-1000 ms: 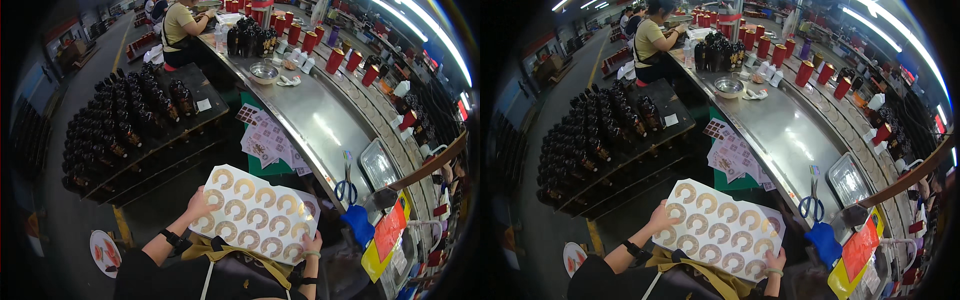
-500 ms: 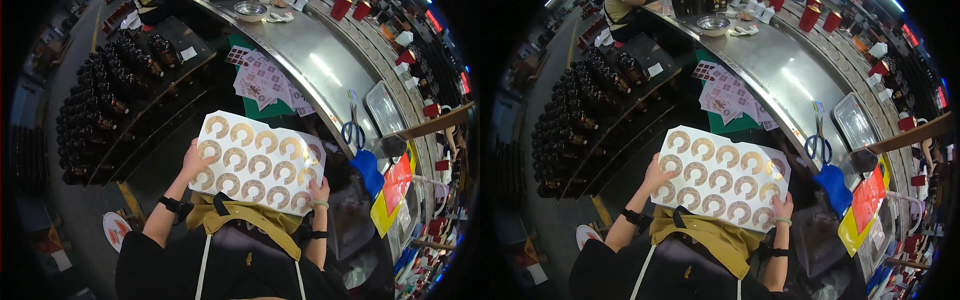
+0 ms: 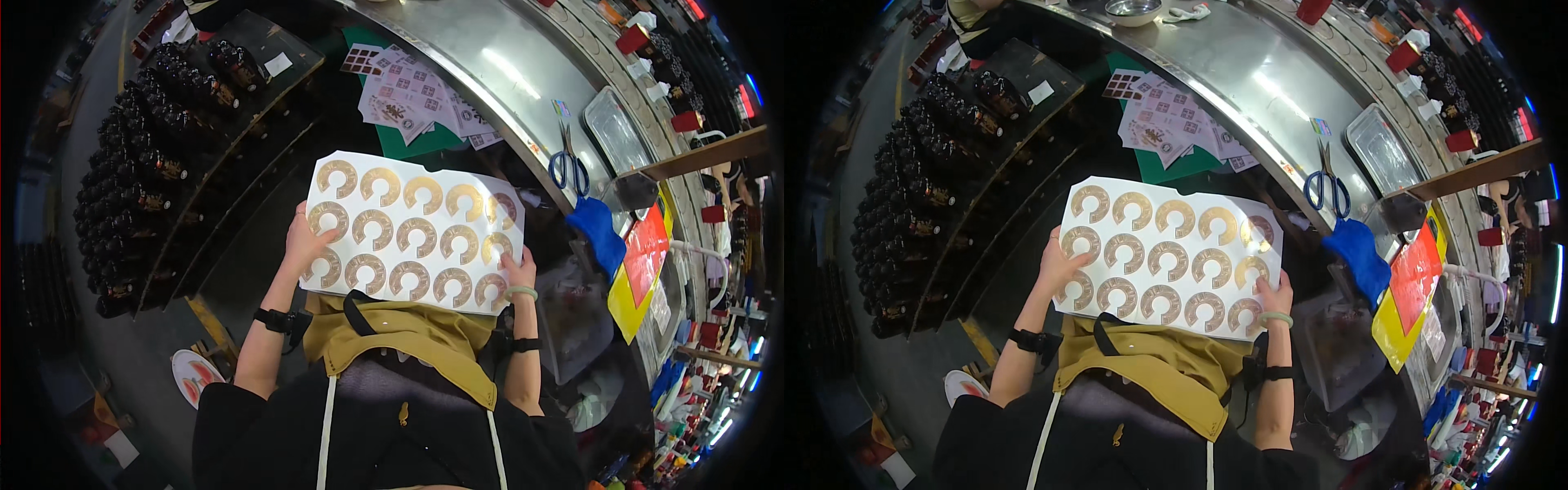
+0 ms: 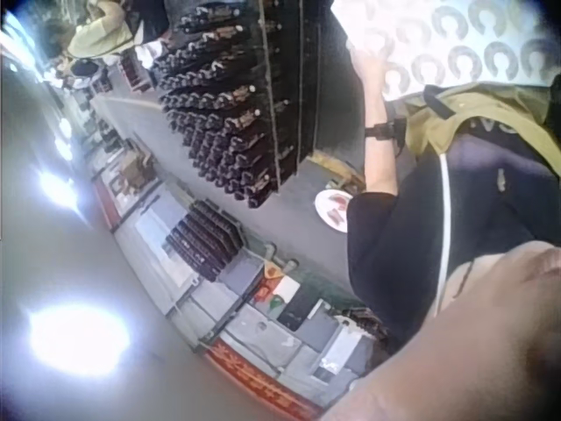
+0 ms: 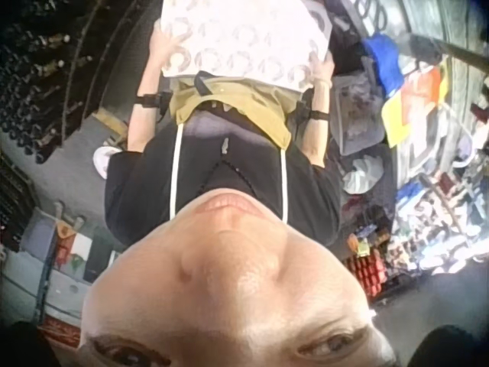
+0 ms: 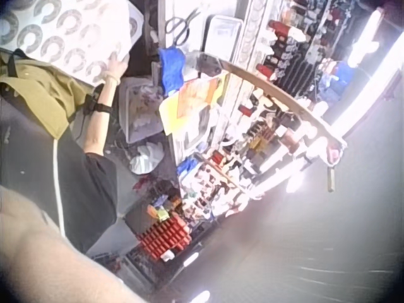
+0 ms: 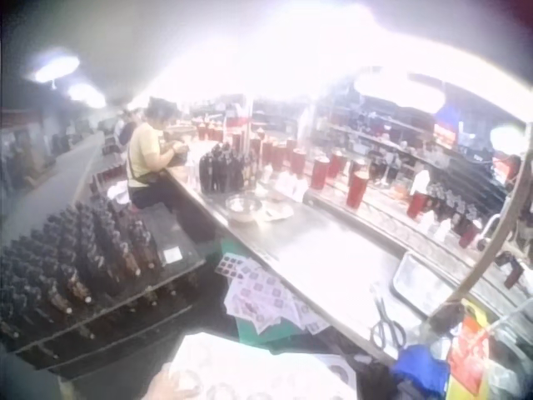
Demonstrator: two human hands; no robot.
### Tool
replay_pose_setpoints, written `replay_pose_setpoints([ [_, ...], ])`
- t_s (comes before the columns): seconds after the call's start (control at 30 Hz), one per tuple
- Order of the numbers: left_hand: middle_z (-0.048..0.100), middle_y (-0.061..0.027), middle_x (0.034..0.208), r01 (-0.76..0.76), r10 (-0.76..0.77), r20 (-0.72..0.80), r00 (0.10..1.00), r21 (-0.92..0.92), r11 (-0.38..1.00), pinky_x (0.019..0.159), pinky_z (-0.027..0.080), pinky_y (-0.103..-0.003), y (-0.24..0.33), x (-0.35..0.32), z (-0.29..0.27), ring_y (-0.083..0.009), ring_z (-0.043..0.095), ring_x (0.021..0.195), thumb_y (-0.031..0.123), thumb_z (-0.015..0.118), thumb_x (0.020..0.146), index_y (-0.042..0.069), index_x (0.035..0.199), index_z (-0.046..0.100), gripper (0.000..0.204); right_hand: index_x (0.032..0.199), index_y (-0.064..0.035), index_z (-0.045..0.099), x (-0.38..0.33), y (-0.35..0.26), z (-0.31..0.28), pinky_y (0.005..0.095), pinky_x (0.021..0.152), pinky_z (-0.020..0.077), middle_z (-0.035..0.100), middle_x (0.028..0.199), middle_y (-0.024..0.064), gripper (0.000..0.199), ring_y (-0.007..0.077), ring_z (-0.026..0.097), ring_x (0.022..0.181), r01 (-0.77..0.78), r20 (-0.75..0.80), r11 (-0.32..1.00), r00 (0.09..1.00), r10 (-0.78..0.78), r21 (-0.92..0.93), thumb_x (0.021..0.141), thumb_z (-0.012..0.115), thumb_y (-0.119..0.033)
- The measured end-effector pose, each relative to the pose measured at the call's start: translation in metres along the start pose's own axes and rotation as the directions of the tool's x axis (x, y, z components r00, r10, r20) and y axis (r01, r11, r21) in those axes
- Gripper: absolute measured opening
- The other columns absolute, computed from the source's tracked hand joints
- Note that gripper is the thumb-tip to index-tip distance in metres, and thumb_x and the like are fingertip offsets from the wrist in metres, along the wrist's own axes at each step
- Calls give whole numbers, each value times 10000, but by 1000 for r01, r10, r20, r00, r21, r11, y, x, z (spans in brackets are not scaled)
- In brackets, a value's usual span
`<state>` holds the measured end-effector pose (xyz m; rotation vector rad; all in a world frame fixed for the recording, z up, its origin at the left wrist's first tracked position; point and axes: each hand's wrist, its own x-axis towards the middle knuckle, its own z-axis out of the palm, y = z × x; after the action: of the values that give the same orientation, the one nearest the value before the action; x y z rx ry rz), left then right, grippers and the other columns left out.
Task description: Cutting sheets of gold circular labels with scissors at a factory workstation.
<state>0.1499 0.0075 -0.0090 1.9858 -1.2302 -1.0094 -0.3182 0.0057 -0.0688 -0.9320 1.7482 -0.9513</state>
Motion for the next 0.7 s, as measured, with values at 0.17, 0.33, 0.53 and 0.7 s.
replay_pose_setpoints([
  [0.17,624,-172,1129,-2,2,-21,1000,3,1000,893,496,-372,-5,0,1,-291,625,1050,149,828,654,13,1280,419,760,1227,36,533,-2,-1,0,294,704,506,668,968,119,495,153,630,805,16,3,1000,1000,-16,15,774,691,-85],
  [0.33,623,-172,1132,-3,3,-25,1000,0,1000,895,494,-376,-5,-1,0,-292,623,1054,166,832,650,13,1278,421,766,1222,39,539,-2,-5,0,294,717,506,666,983,118,479,151,627,817,-5,7,997,1000,6,-78,778,684,-67],
  [0.53,625,-177,1137,-29,30,-41,999,35,999,886,496,-384,-13,-1,1,-305,624,1051,166,826,660,24,1283,419,758,1253,38,518,-6,-15,-3,291,744,508,669,1001,126,519,154,633,857,53,1,998,999,-53,-46,780,704,-67],
  [0.7,628,-177,1130,-16,18,-48,999,42,999,881,498,-385,-13,-4,2,-303,626,1047,171,821,666,26,1286,417,754,1262,41,507,-7,-20,-2,289,746,508,664,1015,128,525,160,635,861,28,-6,999,1000,-28,-20,783,700,-51],
])
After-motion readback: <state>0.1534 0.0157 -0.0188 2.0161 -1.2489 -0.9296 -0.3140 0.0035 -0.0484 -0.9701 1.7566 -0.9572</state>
